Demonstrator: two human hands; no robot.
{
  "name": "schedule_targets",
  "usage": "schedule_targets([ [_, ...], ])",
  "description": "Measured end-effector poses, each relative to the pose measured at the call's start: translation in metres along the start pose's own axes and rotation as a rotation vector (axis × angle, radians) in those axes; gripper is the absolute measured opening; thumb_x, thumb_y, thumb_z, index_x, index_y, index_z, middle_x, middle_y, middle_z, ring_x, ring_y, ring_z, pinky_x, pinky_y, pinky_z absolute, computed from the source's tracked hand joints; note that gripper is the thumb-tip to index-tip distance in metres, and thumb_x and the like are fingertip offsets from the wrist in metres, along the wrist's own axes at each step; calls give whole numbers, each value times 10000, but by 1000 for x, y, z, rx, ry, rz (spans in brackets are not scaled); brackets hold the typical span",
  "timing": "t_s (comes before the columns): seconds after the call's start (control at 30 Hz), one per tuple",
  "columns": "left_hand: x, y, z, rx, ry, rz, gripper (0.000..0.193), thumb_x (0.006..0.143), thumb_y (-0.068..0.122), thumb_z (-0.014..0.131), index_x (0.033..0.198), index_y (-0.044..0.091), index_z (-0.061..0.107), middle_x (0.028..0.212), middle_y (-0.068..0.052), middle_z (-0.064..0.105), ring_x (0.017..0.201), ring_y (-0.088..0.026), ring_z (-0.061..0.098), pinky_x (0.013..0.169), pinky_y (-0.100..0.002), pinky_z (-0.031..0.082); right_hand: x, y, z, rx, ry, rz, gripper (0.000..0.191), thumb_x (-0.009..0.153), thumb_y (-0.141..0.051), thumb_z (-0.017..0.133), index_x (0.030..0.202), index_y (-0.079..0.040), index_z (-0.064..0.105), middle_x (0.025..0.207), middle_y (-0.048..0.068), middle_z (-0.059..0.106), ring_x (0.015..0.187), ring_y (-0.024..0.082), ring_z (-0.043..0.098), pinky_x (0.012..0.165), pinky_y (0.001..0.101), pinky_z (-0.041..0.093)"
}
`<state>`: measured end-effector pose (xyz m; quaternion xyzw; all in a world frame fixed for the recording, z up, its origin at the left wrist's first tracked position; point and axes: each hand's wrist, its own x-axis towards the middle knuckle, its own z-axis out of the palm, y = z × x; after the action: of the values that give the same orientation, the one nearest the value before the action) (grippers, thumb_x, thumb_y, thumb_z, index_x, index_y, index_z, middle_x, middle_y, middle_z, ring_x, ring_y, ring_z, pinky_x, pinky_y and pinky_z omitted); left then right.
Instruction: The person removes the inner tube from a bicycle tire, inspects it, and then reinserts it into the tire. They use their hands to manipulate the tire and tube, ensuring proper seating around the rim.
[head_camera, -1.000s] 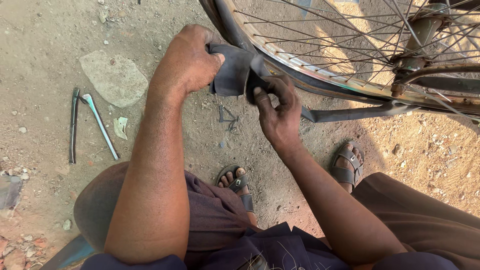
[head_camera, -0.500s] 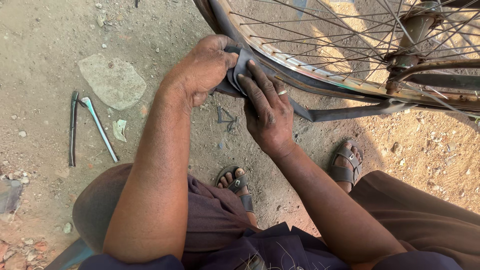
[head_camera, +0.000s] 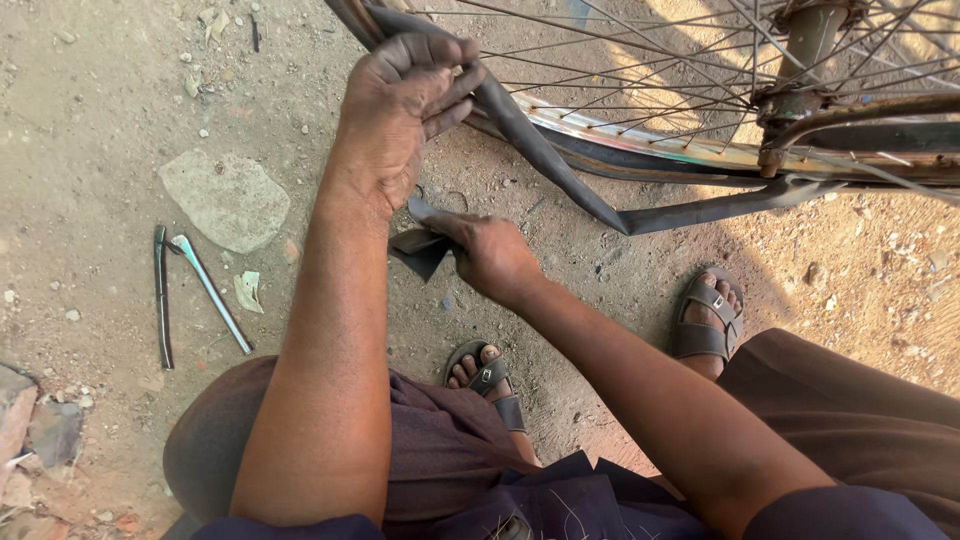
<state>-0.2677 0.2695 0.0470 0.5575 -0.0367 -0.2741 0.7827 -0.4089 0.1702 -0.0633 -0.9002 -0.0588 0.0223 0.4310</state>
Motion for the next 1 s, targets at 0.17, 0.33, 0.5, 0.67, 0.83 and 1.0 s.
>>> schedule_targets([
  [0.17, 3, 19, -17, 161, 154, 9, 257, 850, -111, 525, 1030, -38, 693, 1049, -203, 799, 952, -269, 827, 789, -388, 669, 60, 49, -37, -163, 263, 200, 304, 935, 8, 587, 1175, -123, 719, 1028, 156, 757, 912, 357, 741, 822, 468, 591],
  [0.33, 16, -29, -36, 781, 419, -228, 348, 843, 74, 772, 1162, 78, 632, 1103, -84, 726, 926, -187, 735, 818, -325, 629, 54, 67, -54, -217, 472, 117, 319, 925, 57, 575, 1198, -54, 697, 1101, 186, 738, 959, 410, 709, 806, 501, 573],
  [0.5, 46, -100, -43, 732, 545, 35, 307, 822, 245, 903, 965, 27, 741, 957, -101, 798, 898, -198, 753, 902, -369, 574, 42, 61, -41, -93, 632, 140, 309, 954, 25, 637, 1246, -65, 686, 1161, 180, 724, 1025, 404, 712, 845, 440, 588],
  [0.67, 55, -115, -44, 643, 583, 203, 175, 817, 85, 835, 915, 14, 708, 864, -80, 770, 755, -153, 706, 735, -297, 556, 53, 64, -48, -93, 675, 103, 314, 917, 51, 620, 1198, -64, 699, 1149, 173, 729, 1034, 395, 714, 880, 435, 580],
  [0.83, 49, -114, -47, 425, 479, 143, 85, 809, -55, 731, 851, 14, 704, 779, -44, 716, 639, -97, 630, 572, -250, 492, 55, 66, -54, -44, 614, 158, 332, 855, 73, 593, 1135, -61, 709, 1075, 150, 739, 992, 371, 727, 850, 432, 583],
  [1.0, 47, -114, -57, 406, 409, 134, 98, 798, -84, 719, 809, 13, 717, 733, -25, 709, 633, -87, 630, 572, -239, 481, 59, 66, -50, -40, 635, 145, 282, 901, 57, 621, 1134, -65, 722, 1069, 143, 747, 974, 360, 726, 831, 427, 578],
])
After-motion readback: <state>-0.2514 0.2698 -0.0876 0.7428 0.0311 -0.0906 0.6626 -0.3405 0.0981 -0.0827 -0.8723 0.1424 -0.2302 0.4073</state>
